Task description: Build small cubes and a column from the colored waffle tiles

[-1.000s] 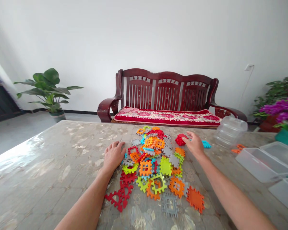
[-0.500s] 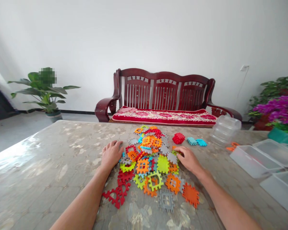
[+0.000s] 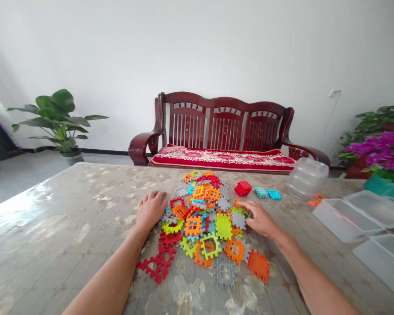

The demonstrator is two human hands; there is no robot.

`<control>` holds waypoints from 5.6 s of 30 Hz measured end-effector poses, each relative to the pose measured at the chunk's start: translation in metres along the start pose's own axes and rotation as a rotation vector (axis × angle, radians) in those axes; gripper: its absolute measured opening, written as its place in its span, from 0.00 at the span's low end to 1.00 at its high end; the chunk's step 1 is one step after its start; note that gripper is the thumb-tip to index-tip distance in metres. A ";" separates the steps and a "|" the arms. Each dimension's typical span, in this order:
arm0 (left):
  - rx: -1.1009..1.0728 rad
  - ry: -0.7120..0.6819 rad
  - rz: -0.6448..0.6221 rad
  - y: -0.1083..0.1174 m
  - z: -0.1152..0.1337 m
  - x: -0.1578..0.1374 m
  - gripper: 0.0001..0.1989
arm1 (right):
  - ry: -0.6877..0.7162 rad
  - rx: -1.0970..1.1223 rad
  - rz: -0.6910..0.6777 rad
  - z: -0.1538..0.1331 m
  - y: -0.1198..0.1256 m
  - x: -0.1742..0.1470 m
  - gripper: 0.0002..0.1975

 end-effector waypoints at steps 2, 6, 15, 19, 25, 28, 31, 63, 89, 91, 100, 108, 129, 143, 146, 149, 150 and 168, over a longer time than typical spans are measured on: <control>0.004 0.001 0.000 0.000 0.000 0.000 0.22 | -0.006 -0.013 -0.025 -0.001 0.001 0.000 0.32; 0.013 0.004 0.001 0.002 0.001 -0.001 0.22 | -0.032 -0.024 -0.034 -0.001 0.001 -0.001 0.28; 0.019 0.003 0.012 0.003 0.002 -0.001 0.22 | -0.169 0.124 0.071 0.004 -0.007 0.001 0.15; 0.015 -0.002 0.013 0.003 0.001 -0.001 0.22 | -0.309 0.240 0.258 0.024 0.002 0.004 0.18; 0.008 -0.003 0.018 0.003 0.001 -0.001 0.22 | -0.204 0.048 0.264 0.029 0.007 0.005 0.16; -0.002 -0.001 0.024 0.002 0.001 -0.001 0.22 | -0.160 0.052 0.201 0.023 0.001 0.005 0.15; -0.004 -0.002 0.025 0.000 0.000 0.000 0.21 | -0.151 0.053 0.222 0.014 0.001 0.005 0.16; 0.015 -0.009 0.014 0.000 0.002 -0.001 0.22 | 0.443 -0.060 -0.059 -0.156 -0.031 -0.003 0.08; 0.005 -0.010 0.025 0.002 0.002 -0.001 0.22 | -0.128 -0.072 0.363 0.007 0.042 0.019 0.15; 0.007 -0.010 0.026 0.002 0.002 -0.001 0.22 | -0.172 -0.041 0.320 0.014 0.037 0.018 0.16; 0.012 -0.001 0.006 -0.001 0.000 0.000 0.22 | -0.300 0.309 -0.067 0.036 0.022 0.016 0.27; 0.019 -0.006 0.000 -0.001 0.001 -0.001 0.22 | -0.138 0.250 -0.337 0.016 0.015 0.010 0.37; 0.011 -0.004 0.008 -0.001 0.000 0.000 0.22 | -0.205 -0.172 -0.081 0.018 0.017 0.016 0.27; 0.011 -0.004 0.018 -0.001 0.000 0.000 0.22 | -0.350 -0.150 0.258 0.045 0.045 0.081 0.22; 0.005 -0.002 0.018 -0.001 0.000 0.000 0.22 | -0.349 -0.211 0.205 0.045 0.044 0.090 0.21; -0.004 0.002 0.023 0.000 0.000 0.000 0.22 | -0.329 -0.256 0.186 0.038 0.044 0.094 0.21; -0.007 0.004 0.023 0.000 0.000 0.000 0.22 | -0.318 -0.275 0.200 0.032 0.045 0.094 0.21; 0.001 0.000 0.001 -0.001 -0.001 -0.001 0.22 | 0.709 -0.055 -0.221 -0.180 -0.048 0.063 0.22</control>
Point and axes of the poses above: each hand's wrist, its own x-axis towards the middle knuckle, its own y-axis out of the back of the hand, z = x × y, the point moved 7 cm from there along x, towards the middle knuckle, and after that the axes turned 11 degrees about z, right-handed, at the moved point
